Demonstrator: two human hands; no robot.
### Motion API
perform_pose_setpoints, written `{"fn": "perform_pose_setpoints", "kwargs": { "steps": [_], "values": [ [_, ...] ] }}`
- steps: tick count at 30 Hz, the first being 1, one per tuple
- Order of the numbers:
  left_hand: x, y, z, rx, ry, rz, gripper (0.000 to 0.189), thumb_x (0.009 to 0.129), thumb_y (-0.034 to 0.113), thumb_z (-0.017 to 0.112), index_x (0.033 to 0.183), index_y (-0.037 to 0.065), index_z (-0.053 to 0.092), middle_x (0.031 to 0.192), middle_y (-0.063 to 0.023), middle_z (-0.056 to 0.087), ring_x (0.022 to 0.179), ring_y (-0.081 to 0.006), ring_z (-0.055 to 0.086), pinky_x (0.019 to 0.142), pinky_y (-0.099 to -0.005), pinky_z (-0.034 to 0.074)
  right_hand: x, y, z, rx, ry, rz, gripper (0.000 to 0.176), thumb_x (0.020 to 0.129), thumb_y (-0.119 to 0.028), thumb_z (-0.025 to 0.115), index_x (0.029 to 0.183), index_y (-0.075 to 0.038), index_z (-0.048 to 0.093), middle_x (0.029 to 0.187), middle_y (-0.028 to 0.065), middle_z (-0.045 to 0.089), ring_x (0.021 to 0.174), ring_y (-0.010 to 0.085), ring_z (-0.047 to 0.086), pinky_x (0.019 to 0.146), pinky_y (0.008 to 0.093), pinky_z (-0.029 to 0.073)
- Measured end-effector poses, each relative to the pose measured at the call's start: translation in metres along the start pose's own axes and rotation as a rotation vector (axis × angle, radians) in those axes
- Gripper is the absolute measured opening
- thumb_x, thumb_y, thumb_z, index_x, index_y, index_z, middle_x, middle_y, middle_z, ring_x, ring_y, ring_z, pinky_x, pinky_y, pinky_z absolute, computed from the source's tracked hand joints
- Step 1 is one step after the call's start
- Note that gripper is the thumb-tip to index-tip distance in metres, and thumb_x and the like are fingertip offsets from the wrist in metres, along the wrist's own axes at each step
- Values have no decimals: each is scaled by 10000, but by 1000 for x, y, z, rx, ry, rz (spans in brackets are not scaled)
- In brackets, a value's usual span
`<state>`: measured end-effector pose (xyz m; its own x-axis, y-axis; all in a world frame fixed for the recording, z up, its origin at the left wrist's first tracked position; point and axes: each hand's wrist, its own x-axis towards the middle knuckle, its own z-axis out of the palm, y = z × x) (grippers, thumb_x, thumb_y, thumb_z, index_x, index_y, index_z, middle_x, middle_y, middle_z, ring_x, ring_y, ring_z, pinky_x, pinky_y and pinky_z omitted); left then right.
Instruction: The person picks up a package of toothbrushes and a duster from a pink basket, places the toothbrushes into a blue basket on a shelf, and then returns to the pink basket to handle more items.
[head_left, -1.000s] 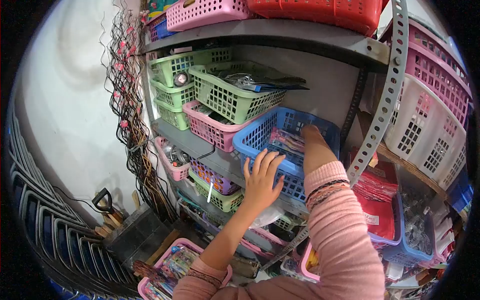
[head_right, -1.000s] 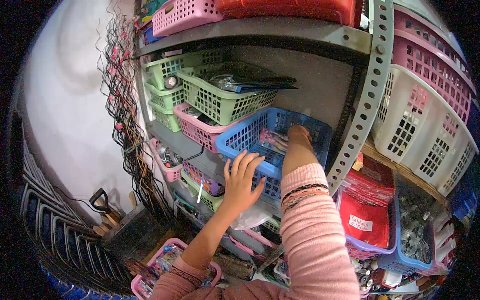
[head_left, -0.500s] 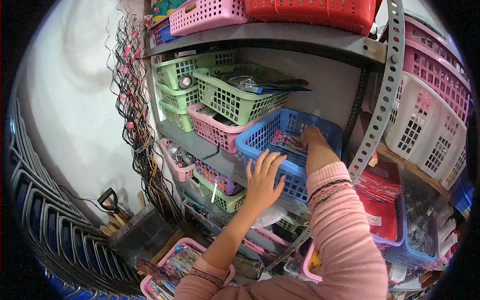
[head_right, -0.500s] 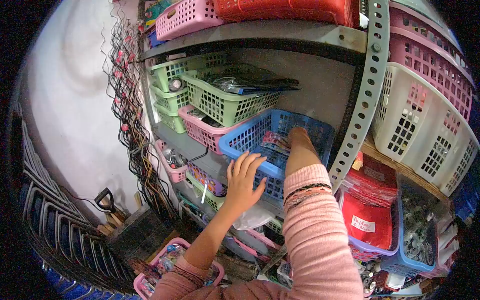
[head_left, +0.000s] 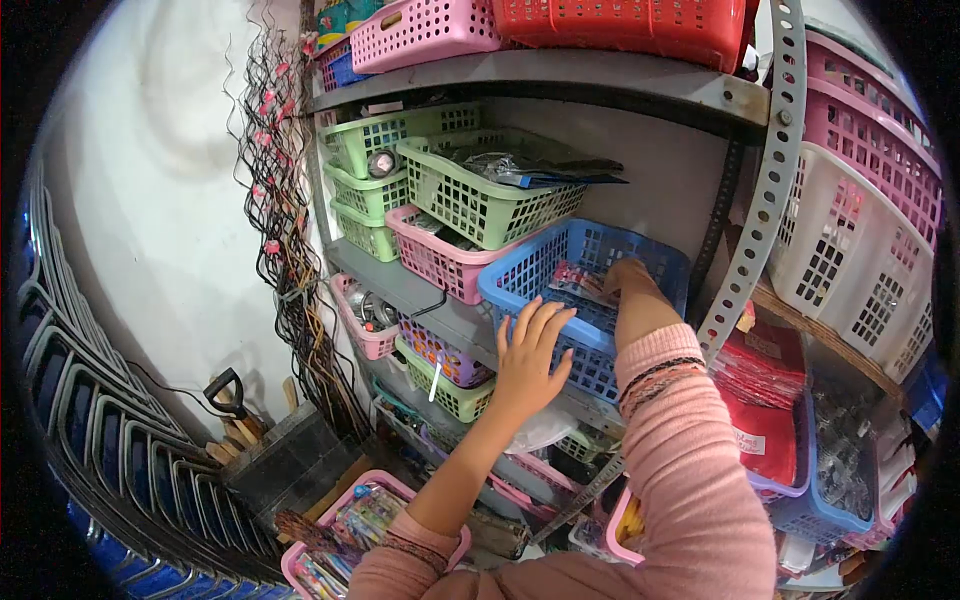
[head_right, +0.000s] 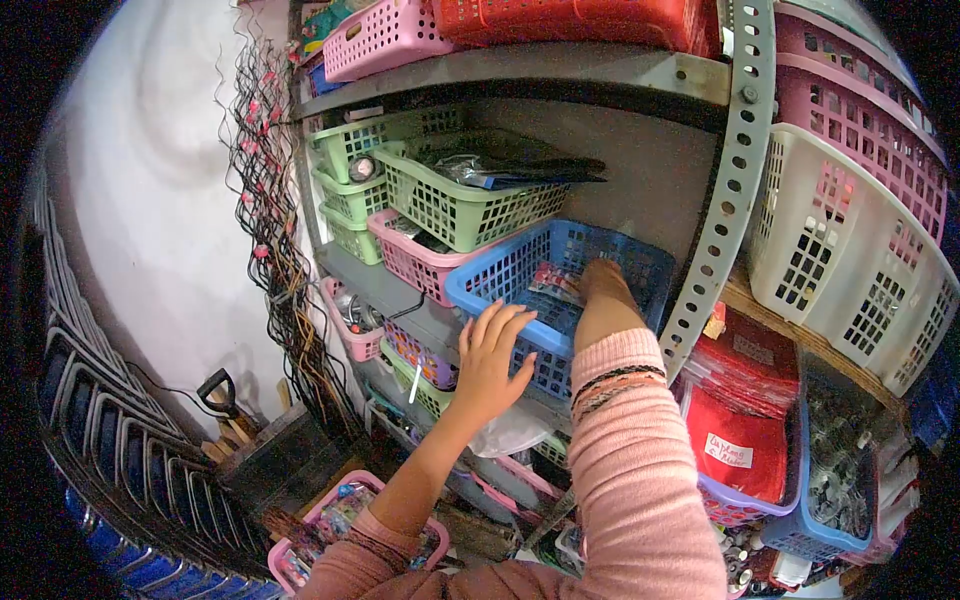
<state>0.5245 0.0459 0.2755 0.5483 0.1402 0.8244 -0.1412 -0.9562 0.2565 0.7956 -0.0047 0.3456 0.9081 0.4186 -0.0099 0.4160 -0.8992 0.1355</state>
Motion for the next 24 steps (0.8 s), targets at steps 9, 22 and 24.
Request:
{"fn": "perform_pose_setpoints", "kwargs": {
  "steps": [9,22,24],
  "values": [
    [1,1,-1,-6,0,5,498,760,179,592,1232,133,439,1275,-59,421,1257,-288,315,1004,-521,209,6,-4,0,37,33,50,310,709,-240,656,991,-115,680,1089,133,616,994,254,600,811,377,490],
    [0,2,-4,7,-15,-1,515,765,182,589,1250,133,421,1287,-62,406,1267,-292,299,1006,-523,204,13,-8,-4,60,67,110,285,738,-234,627,991,-113,681,1083,126,622,975,236,613,770,397,510],
    [-1,2,-8,5,-56,7,520,777,190,581,1265,141,407,1301,-62,391,1276,-289,286,1006,-534,200,34,-40,-43,59,73,88,282,743,-233,623,991,-112,681,1082,125,623,973,233,615,763,401,514]
  ]
}}
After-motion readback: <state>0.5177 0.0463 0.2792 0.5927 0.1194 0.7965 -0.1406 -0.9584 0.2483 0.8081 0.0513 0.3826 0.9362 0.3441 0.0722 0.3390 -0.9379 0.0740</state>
